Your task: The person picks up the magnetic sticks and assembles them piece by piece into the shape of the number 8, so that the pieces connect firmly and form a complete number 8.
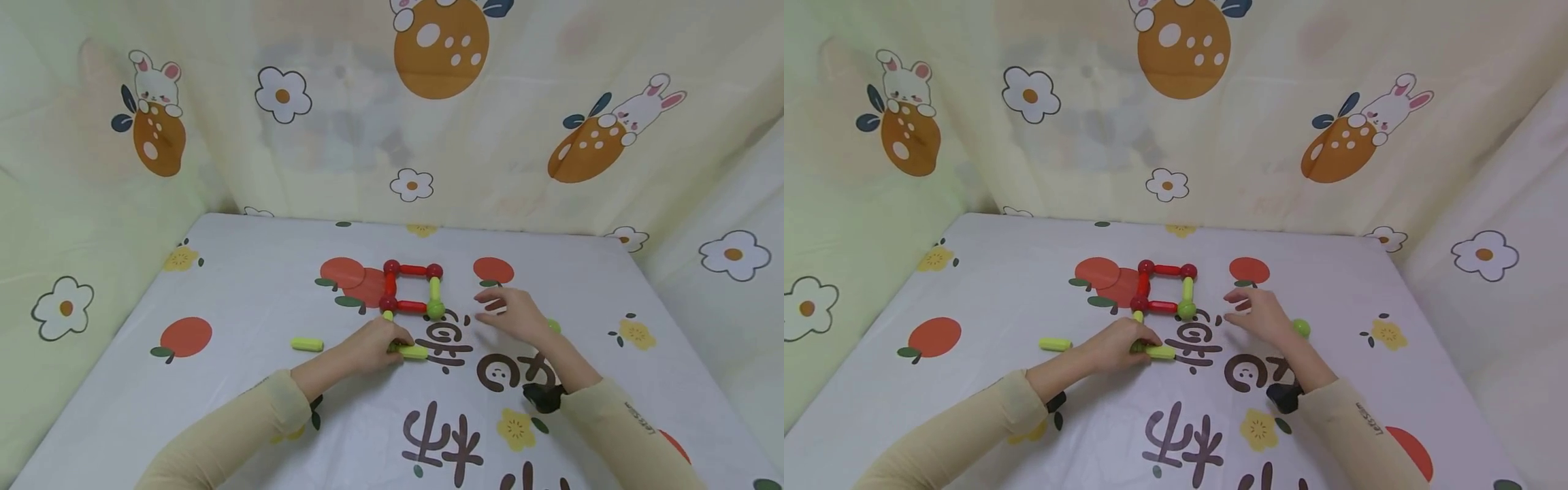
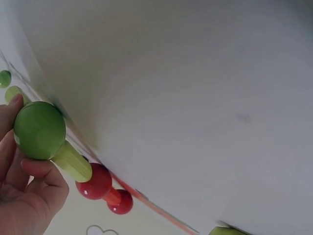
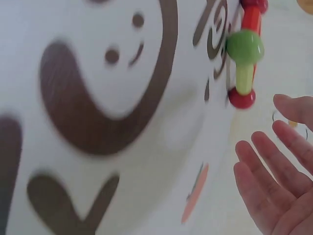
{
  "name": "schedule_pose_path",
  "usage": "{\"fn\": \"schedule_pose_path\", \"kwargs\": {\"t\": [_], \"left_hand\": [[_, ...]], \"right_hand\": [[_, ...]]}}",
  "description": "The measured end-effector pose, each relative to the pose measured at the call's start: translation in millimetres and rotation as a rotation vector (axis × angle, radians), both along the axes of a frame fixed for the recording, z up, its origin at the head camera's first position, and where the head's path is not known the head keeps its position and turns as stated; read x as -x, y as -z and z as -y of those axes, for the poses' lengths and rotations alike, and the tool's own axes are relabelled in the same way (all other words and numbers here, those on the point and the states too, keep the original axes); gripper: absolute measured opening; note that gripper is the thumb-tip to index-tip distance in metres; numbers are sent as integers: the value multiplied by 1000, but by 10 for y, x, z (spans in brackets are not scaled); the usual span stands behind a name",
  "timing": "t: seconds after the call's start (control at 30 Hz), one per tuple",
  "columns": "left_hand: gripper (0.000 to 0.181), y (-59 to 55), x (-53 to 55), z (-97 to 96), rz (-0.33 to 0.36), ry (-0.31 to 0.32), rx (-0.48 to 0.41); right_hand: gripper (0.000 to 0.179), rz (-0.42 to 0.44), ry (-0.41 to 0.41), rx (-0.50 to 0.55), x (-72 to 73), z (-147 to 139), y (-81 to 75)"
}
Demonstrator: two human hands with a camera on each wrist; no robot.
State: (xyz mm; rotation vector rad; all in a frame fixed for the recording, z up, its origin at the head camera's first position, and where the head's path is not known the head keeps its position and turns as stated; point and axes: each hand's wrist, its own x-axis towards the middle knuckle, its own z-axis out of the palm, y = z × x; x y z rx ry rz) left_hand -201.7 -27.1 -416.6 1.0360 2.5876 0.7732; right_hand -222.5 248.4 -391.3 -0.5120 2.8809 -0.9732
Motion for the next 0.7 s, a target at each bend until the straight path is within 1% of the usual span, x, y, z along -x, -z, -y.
{"fn": "schedule_pose_path", "kwargs": {"t": [0.27, 0.4, 0.53, 0.7], "left_hand": [[29, -14, 17, 19, 18, -7, -6], [29, -17, 22, 34, 23, -13, -6], [30, -2, 25, 31, 37, -14, -2], [30, 3, 19, 32, 24, -14, 8]], "right_hand": [[33, -30, 65, 7, -36, -250, -90], [33, -46, 81, -25, -53, -332, -102], [34, -31, 112, -58, -87, -458, -90], [37, -4, 163, -77, -127, -609, -85]]}}
